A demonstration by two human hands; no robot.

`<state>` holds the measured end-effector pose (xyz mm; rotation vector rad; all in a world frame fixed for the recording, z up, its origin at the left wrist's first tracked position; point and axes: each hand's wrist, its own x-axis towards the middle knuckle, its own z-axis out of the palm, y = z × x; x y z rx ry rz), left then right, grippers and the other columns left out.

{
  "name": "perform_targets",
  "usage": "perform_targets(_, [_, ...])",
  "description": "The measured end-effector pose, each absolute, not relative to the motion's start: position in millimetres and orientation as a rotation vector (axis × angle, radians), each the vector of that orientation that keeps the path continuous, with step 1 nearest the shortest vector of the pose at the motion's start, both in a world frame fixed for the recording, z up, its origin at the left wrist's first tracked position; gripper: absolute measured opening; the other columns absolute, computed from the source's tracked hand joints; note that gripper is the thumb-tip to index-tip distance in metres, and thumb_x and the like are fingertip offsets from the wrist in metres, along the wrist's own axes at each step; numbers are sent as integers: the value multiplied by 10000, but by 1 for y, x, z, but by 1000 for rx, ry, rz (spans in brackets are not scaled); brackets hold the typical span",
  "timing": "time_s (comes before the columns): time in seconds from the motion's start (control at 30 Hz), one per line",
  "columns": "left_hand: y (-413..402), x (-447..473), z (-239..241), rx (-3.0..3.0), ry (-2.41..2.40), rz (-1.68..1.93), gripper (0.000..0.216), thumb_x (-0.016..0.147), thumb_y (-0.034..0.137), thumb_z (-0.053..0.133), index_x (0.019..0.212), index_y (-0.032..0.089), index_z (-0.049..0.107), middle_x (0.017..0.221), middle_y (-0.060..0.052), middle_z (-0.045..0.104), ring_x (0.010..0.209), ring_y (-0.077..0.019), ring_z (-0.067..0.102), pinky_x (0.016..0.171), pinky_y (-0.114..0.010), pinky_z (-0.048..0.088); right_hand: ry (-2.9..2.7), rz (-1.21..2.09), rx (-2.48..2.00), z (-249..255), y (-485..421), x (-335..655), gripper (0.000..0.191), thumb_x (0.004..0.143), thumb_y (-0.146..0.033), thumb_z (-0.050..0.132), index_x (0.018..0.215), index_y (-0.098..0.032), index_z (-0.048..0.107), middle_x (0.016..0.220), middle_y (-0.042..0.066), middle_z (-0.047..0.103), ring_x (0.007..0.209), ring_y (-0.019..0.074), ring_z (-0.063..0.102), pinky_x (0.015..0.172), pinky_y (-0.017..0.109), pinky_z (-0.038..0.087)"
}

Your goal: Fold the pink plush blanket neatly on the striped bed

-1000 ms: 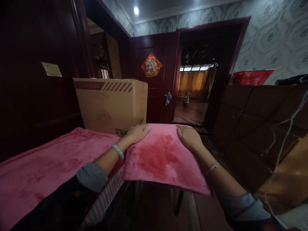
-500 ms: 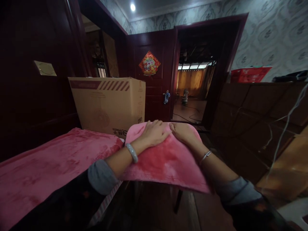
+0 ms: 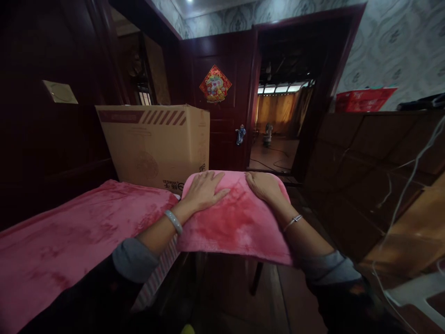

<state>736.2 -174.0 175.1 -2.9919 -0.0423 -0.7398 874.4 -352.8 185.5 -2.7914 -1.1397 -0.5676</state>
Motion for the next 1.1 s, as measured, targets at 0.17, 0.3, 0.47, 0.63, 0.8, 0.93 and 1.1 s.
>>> perform_targets(0.17, [-142, 709, 176, -3042, -204, -659, 647, 1010, 585, 361, 1528, 200, 400, 1492, -169, 511, 1375, -340, 460, 1136, -526, 354, -1112, -524, -2685, 191, -358, 868, 551, 1045, -293, 201, 1188, -133, 709, 1216, 169, 719, 1104, 288, 682, 949, 376, 490])
perform_targets(0.3, [-151, 693, 182, -3057, -255, -664, 662, 1017, 558, 349, 1560, 179, 351, 1584, -181, 417, 1488, -355, 329, 1216, -593, 227, -1096, -764, -2511, 187, -368, 846, 543, 1052, -396, 247, 1429, -164, 561, 1468, 139, 568, 1356, 312, 513, 1137, 513, 350])
perform_targets(0.47, [-195, 697, 168, -3034, 109, -762, 779, 975, 656, 399, 1602, 213, 269, 1684, -129, 243, 1567, -328, 140, 1266, -583, 97, -1252, -934, -2482, 163, -370, 813, 601, 1040, -530, 307, 1529, -211, 452, 1584, 124, 432, 1454, 353, 370, 1169, 575, 276])
perform_targets(0.63, [-196, 704, 140, -2993, 165, -802, 876, 893, 711, 535, 1606, 271, 282, 1701, -110, 188, 1565, -387, 101, 1251, -644, 55, -1214, -1039, -2545, 134, -383, 817, 648, 1020, -582, 332, 1555, -227, 410, 1603, 122, 401, 1455, 375, 348, 1141, 575, 312])
perform_targets(0.8, [-169, 690, 127, -2922, 157, -872, 975, 798, 718, 670, 1601, 308, 299, 1710, -114, 143, 1558, -434, 77, 1234, -674, 42, -1155, -1147, -2561, 119, -409, 829, 694, 1012, -606, 317, 1588, -220, 329, 1597, 140, 404, 1465, 351, 338, 1170, 568, 270])
perform_targets(0.93, [-145, 678, 126, -2938, 131, -779, 1025, 762, 722, 709, 1601, 301, 298, 1710, -145, 115, 1559, -446, 50, 1209, -710, 78, -1125, -1123, -2559, 118, -421, 835, 697, 1015, -609, 281, 1592, -218, 309, 1599, 149, 397, 1474, 342, 328, 1154, 576, 303])
perform_targets(1.1, [-125, 666, 147, -3029, 80, -687, 1032, 808, 737, 643, 1620, 251, 231, 1700, -181, 132, 1562, -411, 96, 1219, -690, 95, -1038, -1079, -2575, 120, -427, 846, 655, 1021, -575, 266, 1548, -208, 396, 1570, 141, 445, 1452, 329, 376, 1140, 569, 343])
